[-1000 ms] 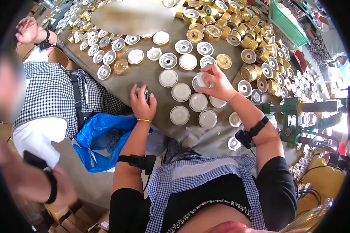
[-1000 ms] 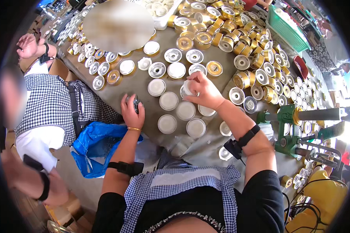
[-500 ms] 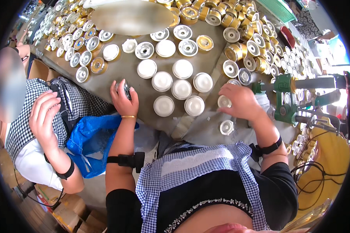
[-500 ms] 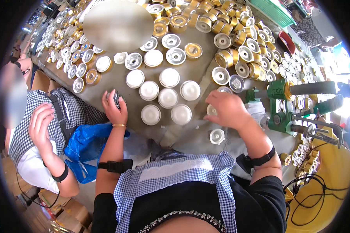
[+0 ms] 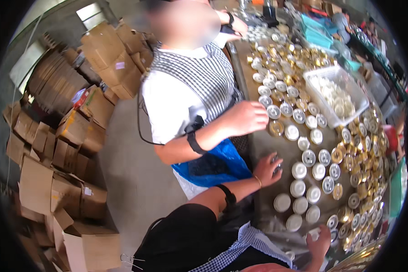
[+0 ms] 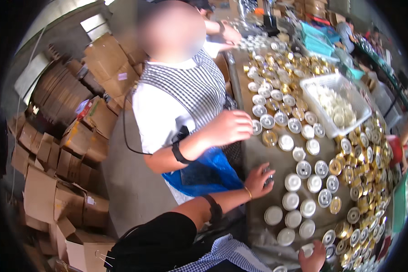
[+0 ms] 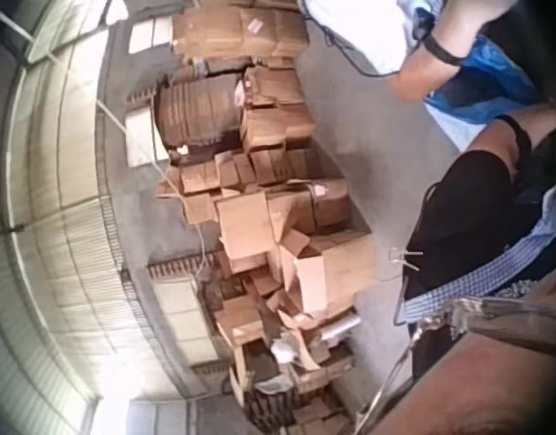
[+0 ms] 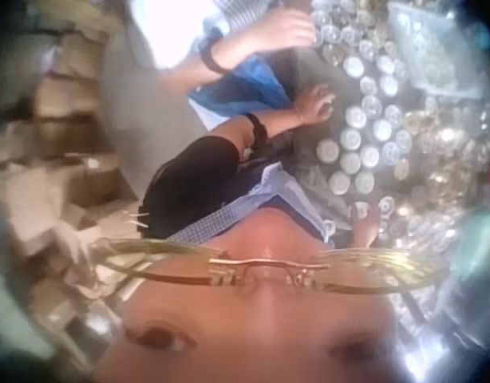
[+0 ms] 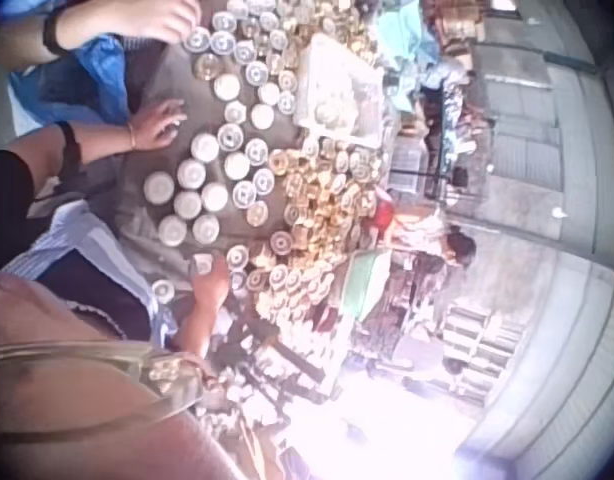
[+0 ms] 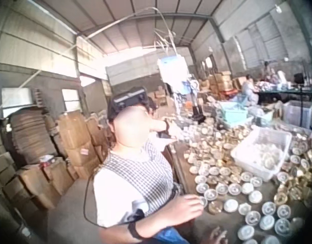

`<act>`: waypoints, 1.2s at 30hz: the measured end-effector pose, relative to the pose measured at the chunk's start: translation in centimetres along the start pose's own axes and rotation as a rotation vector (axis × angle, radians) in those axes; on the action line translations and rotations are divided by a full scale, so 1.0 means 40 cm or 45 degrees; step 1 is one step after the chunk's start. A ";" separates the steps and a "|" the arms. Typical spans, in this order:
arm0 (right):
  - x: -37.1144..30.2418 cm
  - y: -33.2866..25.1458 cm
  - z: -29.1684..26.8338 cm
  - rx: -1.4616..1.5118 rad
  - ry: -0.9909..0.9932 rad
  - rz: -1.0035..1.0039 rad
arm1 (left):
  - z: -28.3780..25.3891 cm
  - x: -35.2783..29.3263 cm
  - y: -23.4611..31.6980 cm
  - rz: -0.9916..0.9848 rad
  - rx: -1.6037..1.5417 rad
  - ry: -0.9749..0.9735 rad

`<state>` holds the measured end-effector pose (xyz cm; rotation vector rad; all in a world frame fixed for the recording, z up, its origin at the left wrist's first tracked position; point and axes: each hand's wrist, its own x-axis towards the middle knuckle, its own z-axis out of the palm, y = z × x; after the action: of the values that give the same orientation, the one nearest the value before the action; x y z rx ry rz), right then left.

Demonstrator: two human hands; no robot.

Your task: Manually assembling metal and plastic components and using a manual press tool.

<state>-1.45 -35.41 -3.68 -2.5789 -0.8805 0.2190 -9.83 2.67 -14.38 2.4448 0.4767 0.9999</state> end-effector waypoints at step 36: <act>-0.011 0.142 0.082 0.477 0.492 0.065 | 0.029 -0.007 0.021 -0.050 -0.008 -0.098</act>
<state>0.43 -38.68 -9.06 -2.1909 -0.5689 -0.0929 -9.05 1.52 -14.84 2.4485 0.4929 0.8870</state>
